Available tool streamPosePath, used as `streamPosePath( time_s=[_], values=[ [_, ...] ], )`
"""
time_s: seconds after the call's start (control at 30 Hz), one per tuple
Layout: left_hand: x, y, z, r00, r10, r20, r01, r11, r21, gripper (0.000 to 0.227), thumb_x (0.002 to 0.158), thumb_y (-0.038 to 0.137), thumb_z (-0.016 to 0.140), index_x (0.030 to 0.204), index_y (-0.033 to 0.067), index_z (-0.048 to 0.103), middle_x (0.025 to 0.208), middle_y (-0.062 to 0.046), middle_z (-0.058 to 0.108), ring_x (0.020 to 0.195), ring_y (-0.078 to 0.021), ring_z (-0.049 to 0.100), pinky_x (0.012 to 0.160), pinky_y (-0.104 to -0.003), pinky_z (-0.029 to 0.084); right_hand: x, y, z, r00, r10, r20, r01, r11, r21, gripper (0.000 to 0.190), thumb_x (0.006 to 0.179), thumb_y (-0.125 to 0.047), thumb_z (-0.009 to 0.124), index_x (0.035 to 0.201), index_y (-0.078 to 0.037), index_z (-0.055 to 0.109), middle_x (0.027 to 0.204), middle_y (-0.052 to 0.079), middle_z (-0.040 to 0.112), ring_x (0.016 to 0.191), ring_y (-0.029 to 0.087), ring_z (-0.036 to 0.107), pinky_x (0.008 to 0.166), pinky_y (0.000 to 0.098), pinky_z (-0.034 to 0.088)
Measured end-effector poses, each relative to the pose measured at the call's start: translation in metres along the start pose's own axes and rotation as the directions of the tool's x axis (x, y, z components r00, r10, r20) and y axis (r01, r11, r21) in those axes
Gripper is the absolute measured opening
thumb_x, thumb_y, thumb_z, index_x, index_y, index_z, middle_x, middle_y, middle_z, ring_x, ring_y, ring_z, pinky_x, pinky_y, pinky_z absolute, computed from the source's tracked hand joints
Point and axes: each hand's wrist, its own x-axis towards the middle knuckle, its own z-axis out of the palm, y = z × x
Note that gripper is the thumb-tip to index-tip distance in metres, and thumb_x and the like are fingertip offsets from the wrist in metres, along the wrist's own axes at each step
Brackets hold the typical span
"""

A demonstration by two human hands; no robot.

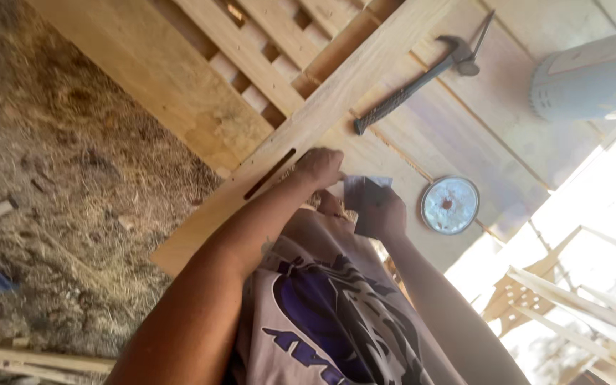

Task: The person applies wood putty to the joints and surfaces of a wooden bench frame using a metal scraper and their fingers to smooth the material into place.

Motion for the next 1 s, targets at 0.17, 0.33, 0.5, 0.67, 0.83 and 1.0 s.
streamPosePath(
  time_s=[0.17,0.33,0.5,0.67,0.83,1.0],
  values=[
    [0.002,0.009,0.007,0.992,-0.11,0.065,0.109,0.994,0.021,0.026,0.088,0.031,0.074,0.1,0.0081,0.073,0.101,-0.021,0.073,0.102,-0.0386,0.071,0.09,-0.048,0.056,0.026,-0.066,0.003,0.994,0.104,0.038,-0.102,0.993,-0.051,0.024,0.092,-0.028,0.067,0.097,-0.005,0.072,0.098,0.027,0.073,0.099,0.045,0.07,0.085,0.053,0.055],
    [0.0,0.008,-0.008,0.991,-0.113,0.073,0.125,0.973,-0.193,0.013,0.083,0.018,0.07,0.095,0.0146,0.076,0.099,-0.016,0.075,0.098,-0.0352,0.072,0.089,-0.047,0.056,0.036,-0.111,-0.008,0.969,0.248,0.02,-0.249,0.968,0.046,0.032,0.078,-0.027,0.076,0.1,-0.004,0.072,0.098,0.025,0.073,0.099,0.044,0.069,0.086,0.0502,0.054],
    [0.002,0.001,-0.001,0.994,-0.094,0.056,0.097,0.994,-0.056,0.024,0.086,0.025,0.075,0.099,0.0057,0.066,0.094,-0.022,0.072,0.092,-0.0386,0.072,0.085,-0.049,0.056,0.053,-0.072,0.009,0.999,0.039,-0.02,-0.035,0.983,0.178,0.032,0.072,-0.018,0.071,0.1,-0.003,0.073,0.098,0.024,0.074,0.096,0.042,0.071,0.086,0.0482,0.055],
    [-0.004,-0.005,0.003,1.0,0.007,-0.012,-0.007,1.0,-0.026,0.023,0.093,0.026,0.073,0.101,0.0061,0.064,0.092,-0.021,0.073,0.091,-0.0398,0.071,0.085,-0.052,0.054,0.019,-0.004,-0.015,0.993,-0.108,-0.052,0.113,0.988,0.108,0.029,0.078,-0.019,0.067,0.098,0.001,0.074,0.095,0.025,0.071,0.091,0.043,0.069,0.081,0.049,0.054],
    [-0.002,0.0,-0.006,0.998,-0.053,0.034,0.054,0.997,-0.049,0.032,0.083,0.03,0.076,0.102,0.0074,0.064,0.095,-0.018,0.073,0.096,-0.038,0.07,0.086,-0.05,0.054,-0.002,-0.039,-0.023,0.999,-0.01,-0.043,0.013,0.997,0.074,0.034,0.075,-0.019,0.066,0.103,0.0,0.073,0.097,0.025,0.073,0.094,0.044,0.069,0.08,0.0514,0.053],
    [-0.01,0.002,0.008,0.994,-0.108,-0.025,0.104,0.986,-0.126,0.02,0.095,0.029,0.069,0.104,0.0111,0.067,0.1,-0.016,0.075,0.098,-0.0364,0.072,0.09,-0.05,0.055,0.021,-0.106,-0.014,0.985,0.156,0.073,-0.155,0.988,-0.027,0.044,0.075,-0.031,0.083,0.101,0.001,0.068,0.096,0.028,0.071,0.097,0.045,0.068,0.083,0.0503,0.053]
  ],
)
